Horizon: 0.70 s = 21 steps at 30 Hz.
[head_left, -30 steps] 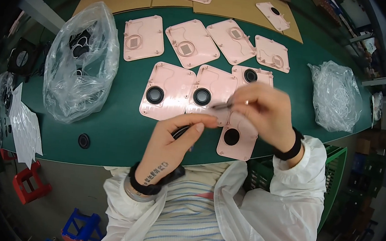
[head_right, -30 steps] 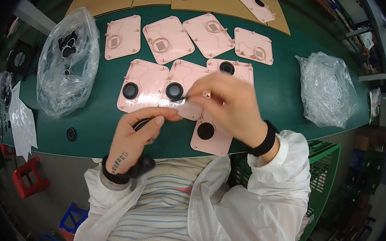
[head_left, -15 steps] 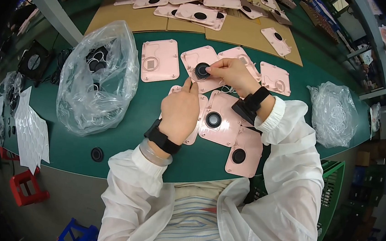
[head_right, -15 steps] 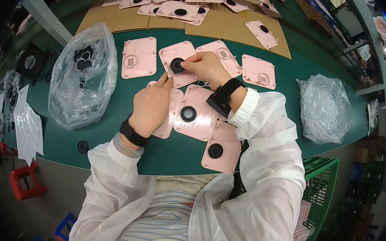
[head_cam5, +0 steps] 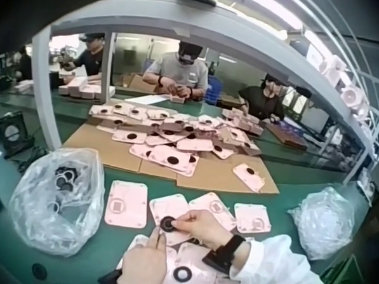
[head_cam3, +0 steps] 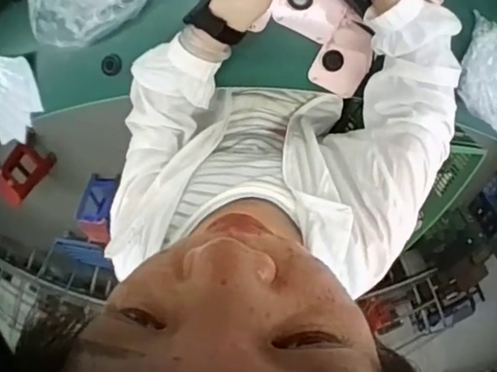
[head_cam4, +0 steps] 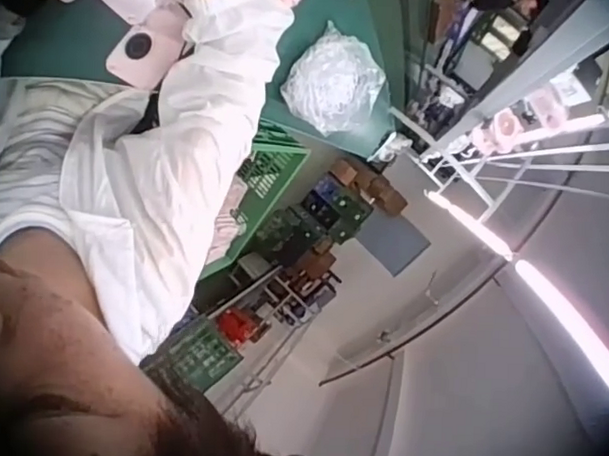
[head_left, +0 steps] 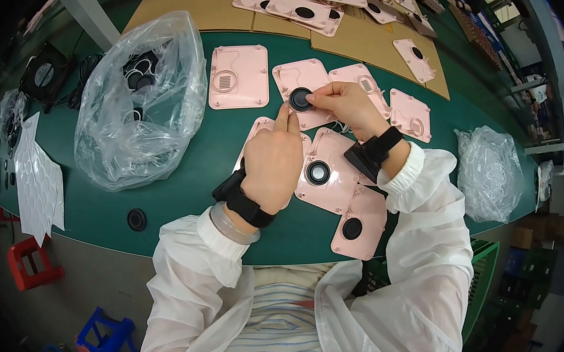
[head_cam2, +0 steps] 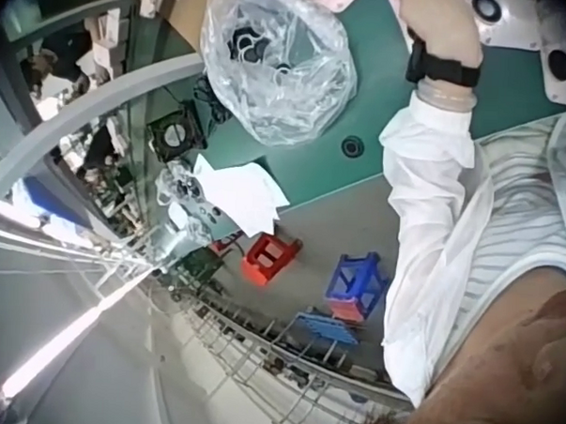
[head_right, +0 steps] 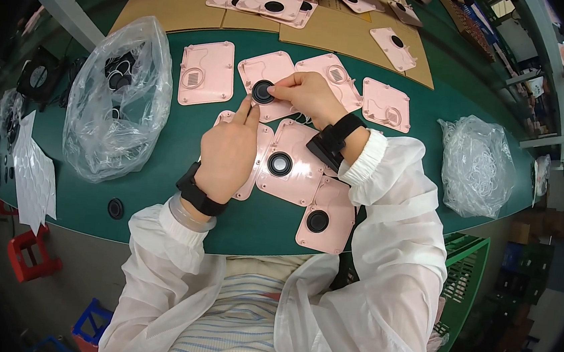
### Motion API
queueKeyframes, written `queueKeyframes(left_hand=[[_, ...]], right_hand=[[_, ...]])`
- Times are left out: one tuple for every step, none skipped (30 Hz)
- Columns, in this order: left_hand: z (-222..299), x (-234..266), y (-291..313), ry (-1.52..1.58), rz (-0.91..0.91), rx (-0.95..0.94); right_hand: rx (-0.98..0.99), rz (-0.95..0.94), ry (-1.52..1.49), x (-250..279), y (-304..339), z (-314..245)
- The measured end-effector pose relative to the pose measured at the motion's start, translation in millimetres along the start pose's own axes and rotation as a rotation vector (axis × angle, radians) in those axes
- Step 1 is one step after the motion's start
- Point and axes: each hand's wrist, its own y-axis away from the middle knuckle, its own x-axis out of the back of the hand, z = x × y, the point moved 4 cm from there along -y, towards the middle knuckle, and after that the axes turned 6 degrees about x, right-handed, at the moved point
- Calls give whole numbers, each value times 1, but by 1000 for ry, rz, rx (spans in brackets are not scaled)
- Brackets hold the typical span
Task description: The person picks up pink plastic panels from a green crate, places them on the table, and peels adhesive backing from small black speakers. They then press the speakers into the circular openings of the panels and set the assembled components aside.
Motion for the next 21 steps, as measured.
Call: queueKeyframes(left_hand=[[1,0,1,-6,4,1],[1,0,2,-13,8,2],[2,-1,2,-13,7,1],[2,-1,2,-21,6,-2],[2,-1,2,-30,6,-5],[2,-1,3,-39,5,-8],[3,-1,3,-38,3,-9],[3,-2,3,-40,-1,-13],[2,-2,3,-43,-4,-18],[2,-2,2,-46,-6,-22],[2,-2,2,-46,-7,-22],[2,-2,2,-49,-4,-25],[2,-3,2,-51,0,-28],[2,-3,2,-54,3,-31],[2,-3,2,-54,3,-30],[2,-3,2,-56,2,-29],[1,-3,2,-57,2,-28],[1,-3,1,-59,2,-26],[2,-3,1,-58,1,-26],[2,-3,1,-58,3,-29],[2,-3,1,-59,5,-32]], right_hand=[[-1,9,2,0,0,0],[-1,18,3,1,0,0],[-3,18,2,1,0,1],[1,19,-4,1,0,1],[6,20,-9,1,0,0],[10,20,-15,0,1,0],[8,21,-16,0,2,0],[7,28,-6,0,2,-1],[7,35,3,0,3,-3],[8,41,13,0,4,-3],[7,41,12,0,3,-3],[7,41,16,0,3,-2],[7,41,19,1,2,-1],[7,40,23,1,1,-1],[7,39,23,1,1,-1],[7,36,23,1,0,-1],[7,32,24,1,0,-1],[7,29,25,0,-1,-1],[6,29,25,1,-1,-1],[6,23,48,1,-1,-1],[6,17,71,1,-1,-1]])
